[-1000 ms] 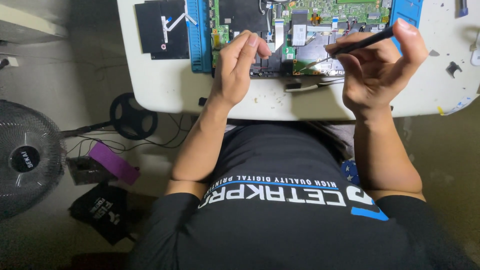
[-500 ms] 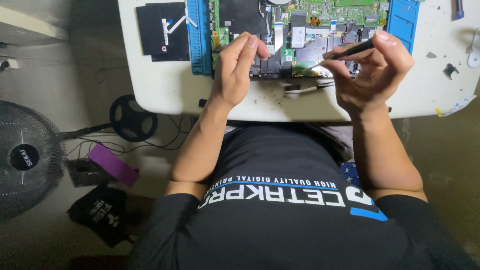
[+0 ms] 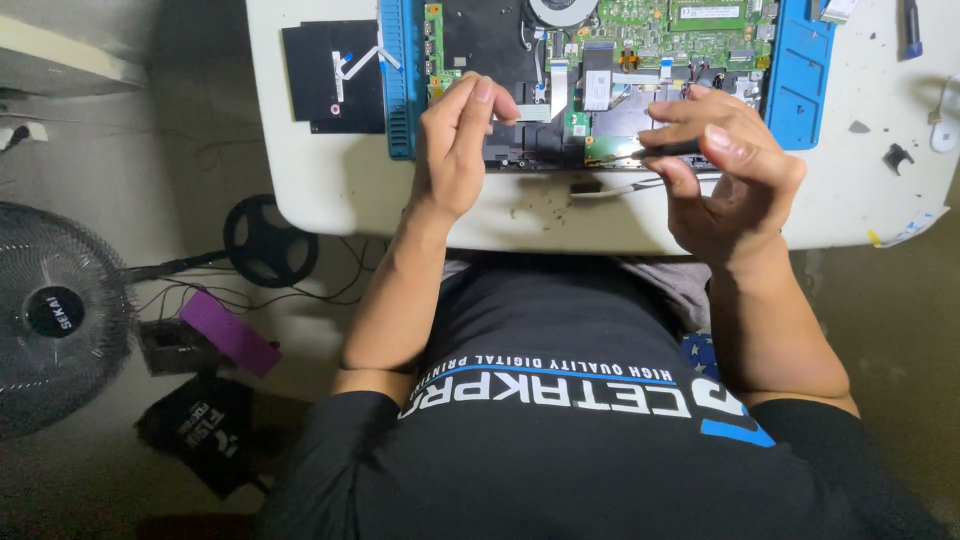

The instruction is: Connecting internal ribbon cables and using a screwdriver to secure components on a laptop motherboard.

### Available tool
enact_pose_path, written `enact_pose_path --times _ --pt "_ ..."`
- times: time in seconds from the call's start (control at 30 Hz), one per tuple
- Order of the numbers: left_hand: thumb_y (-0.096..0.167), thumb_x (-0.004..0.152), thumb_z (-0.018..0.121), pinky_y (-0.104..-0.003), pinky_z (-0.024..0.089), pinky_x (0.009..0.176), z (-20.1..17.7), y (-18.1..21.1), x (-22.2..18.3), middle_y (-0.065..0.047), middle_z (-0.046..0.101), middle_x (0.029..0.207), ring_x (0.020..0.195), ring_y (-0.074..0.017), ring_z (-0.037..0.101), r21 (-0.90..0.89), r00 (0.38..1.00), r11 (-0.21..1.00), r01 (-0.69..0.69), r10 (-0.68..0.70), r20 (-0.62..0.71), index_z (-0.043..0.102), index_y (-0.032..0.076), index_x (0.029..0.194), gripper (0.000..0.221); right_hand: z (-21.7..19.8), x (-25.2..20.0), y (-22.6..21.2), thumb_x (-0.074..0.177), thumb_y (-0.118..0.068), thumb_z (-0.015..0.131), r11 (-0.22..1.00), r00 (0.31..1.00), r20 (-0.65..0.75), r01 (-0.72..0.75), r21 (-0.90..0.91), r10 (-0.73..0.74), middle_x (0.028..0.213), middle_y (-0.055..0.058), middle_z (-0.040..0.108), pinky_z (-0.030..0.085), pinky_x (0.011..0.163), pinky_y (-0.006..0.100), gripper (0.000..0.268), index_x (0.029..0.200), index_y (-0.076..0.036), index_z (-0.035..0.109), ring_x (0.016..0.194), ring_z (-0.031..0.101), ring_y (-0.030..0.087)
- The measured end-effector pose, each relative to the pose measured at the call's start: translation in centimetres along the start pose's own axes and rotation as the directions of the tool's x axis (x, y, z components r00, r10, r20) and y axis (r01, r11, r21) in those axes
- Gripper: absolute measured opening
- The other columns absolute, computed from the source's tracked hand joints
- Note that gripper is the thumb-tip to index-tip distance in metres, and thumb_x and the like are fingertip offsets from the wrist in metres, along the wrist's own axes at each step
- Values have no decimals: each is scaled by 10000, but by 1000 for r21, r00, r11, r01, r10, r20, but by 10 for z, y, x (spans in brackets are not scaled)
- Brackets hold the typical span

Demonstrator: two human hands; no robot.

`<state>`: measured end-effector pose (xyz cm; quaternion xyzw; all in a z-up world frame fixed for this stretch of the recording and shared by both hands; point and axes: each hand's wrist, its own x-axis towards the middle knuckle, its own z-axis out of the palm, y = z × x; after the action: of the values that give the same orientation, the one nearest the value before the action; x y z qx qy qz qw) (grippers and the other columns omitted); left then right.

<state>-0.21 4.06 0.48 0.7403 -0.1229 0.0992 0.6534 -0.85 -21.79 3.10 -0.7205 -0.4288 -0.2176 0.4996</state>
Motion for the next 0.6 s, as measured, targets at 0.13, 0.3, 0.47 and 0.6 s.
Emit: enact_pose_path --times 0.13,0.3,0.47,0.6 --pt "241 1093 348 -322 448 723 -8 -2 1 -86 624 819 780 -199 577 78 998 996 -52 56 -43 617 18 840 432 -2 0 0 1093 15 611 999 998 -56 -2 -44 -1 949 281 638 492 1046 600 408 1335 -117 309 964 659 454" --pt "99 1032 451 -343 405 653 -27 -9 -2 -60 613 796 673 -192 518 403 965 897 -180 240 -104 592 33 819 264 -3 -7 6 1114 -22 577 999 996 -78 28 -43 -31 937 297 660 506 1037 633 327 1300 -92 317 926 699 487" --pt "93 943 714 -398 355 808 -77 -38 -6 -34 593 1063 969 -257 556 849 925 508 146 235 -300 679 157 1098 171 -5 -2 5 1131 52 479 1000 1000 -15 7 2 -7 951 311 655 460 1077 590 338 1353 -110 283 1019 680 512" --pt "95 940 783 -436 370 804 -106 -61 -4 -73 557 1059 961 -298 515 886 955 452 99 207 -212 710 114 1120 195 -7 -10 6 1098 36 626 1000 998 -61 -17 -20 16 1006 321 590 485 1075 607 464 1391 -161 325 926 644 414"
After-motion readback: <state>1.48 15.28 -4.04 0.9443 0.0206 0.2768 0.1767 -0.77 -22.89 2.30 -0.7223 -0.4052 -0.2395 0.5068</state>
